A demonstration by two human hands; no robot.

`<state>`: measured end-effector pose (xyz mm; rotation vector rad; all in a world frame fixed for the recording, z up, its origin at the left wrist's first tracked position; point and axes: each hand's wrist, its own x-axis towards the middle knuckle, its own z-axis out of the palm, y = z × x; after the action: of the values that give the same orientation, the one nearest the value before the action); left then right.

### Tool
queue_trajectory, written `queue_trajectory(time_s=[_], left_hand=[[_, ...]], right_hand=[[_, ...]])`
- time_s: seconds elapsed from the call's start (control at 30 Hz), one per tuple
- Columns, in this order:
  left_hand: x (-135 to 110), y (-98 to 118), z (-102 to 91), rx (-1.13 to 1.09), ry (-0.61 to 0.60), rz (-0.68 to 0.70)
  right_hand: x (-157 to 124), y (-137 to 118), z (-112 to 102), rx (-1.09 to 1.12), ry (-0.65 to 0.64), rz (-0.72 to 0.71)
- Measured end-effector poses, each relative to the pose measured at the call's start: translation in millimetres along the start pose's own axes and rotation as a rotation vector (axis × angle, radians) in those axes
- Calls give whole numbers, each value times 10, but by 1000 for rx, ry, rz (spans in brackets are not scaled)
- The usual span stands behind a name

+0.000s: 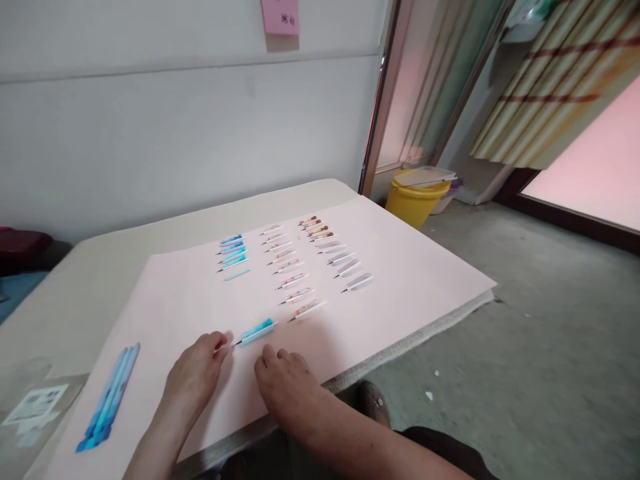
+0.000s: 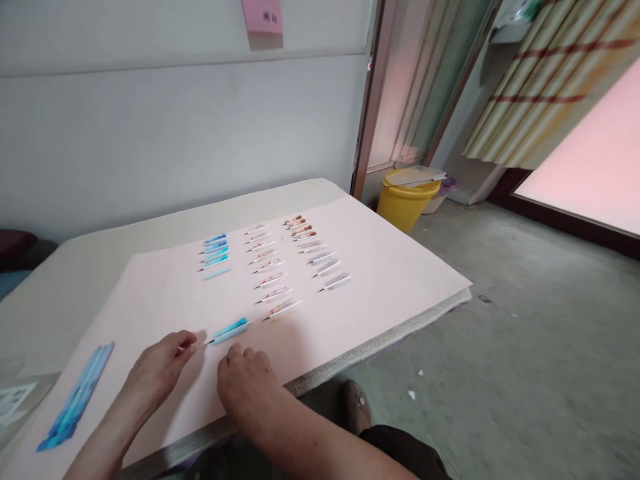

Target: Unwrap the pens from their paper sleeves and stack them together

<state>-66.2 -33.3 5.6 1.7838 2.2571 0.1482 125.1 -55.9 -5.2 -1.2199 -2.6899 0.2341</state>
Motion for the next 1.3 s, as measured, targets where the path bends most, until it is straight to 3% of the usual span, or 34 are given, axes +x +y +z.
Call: queue_trajectory(time_s=[0.27,0.57,0.9,1.17,1.3], left_hand=[[-76,242,95,-3,-53,86],[-55,183,66,73,-77,85],[-80,163,-118,145,-180,26],[-126,211,-123,140,-187,37],[-124,216,-128,166,-198,26]], right_hand=[[121,68,135,16,125,63],[149,89,206,57,20,105],[150,81,226,74,25,91],[151,93,301,42,41,76],[158,66,233,29,92,70]])
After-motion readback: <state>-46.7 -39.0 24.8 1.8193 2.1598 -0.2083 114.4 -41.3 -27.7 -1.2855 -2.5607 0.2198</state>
